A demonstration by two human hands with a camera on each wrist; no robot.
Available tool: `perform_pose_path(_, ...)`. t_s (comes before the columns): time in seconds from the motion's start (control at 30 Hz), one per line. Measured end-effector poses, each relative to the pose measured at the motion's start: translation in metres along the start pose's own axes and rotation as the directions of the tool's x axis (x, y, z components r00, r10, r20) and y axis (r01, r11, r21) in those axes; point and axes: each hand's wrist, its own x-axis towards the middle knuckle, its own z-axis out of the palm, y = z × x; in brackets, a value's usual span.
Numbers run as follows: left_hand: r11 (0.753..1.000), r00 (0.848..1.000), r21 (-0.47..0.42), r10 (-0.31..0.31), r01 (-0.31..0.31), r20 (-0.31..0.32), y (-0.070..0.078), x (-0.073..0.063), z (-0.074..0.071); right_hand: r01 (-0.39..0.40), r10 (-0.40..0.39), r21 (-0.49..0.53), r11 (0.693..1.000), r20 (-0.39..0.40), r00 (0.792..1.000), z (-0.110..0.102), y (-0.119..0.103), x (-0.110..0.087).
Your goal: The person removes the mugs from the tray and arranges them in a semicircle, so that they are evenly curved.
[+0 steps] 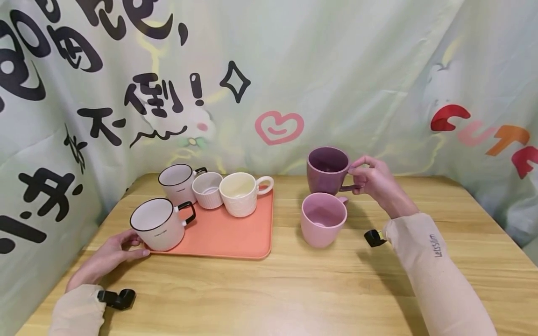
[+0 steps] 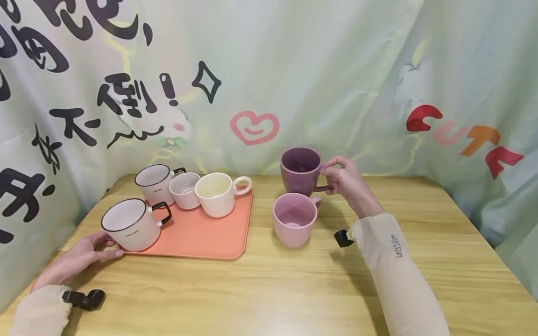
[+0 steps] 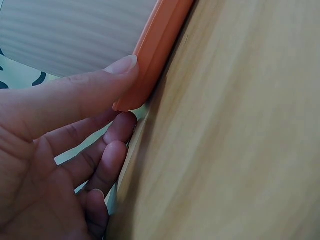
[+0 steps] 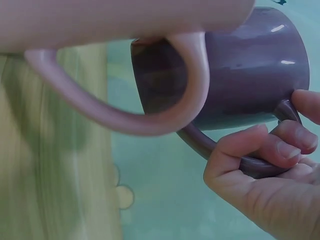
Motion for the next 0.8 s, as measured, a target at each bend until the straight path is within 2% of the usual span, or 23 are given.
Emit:
perform_pose_path(0.37, 1.000, 1.000, -0.007, 0.002, -0.002, 0.001, 0.000, 0.001, 0.001, -0.009, 0.008, 0.027, 1.000, 0.010, 1.000, -0.013, 0.012, 0.001)
perform_pose_path(0.6, 1.000, 1.000, -0.006, 0.003, -0.003, 0.013, -0.001, 0.001, 0.002, -0.062, 0.062, 0.021, 0.998, 0.013, 0.998, -0.021, 0.022, 0.002)
perform_pose_path(0.8, 0.999, 0.999, -0.026, 0.034, -0.034, 0.008, -0.001, 0.000, 0.002, -0.093, 0.093, -0.005, 0.996, 0.032, 0.995, -0.027, 0.029, 0.008)
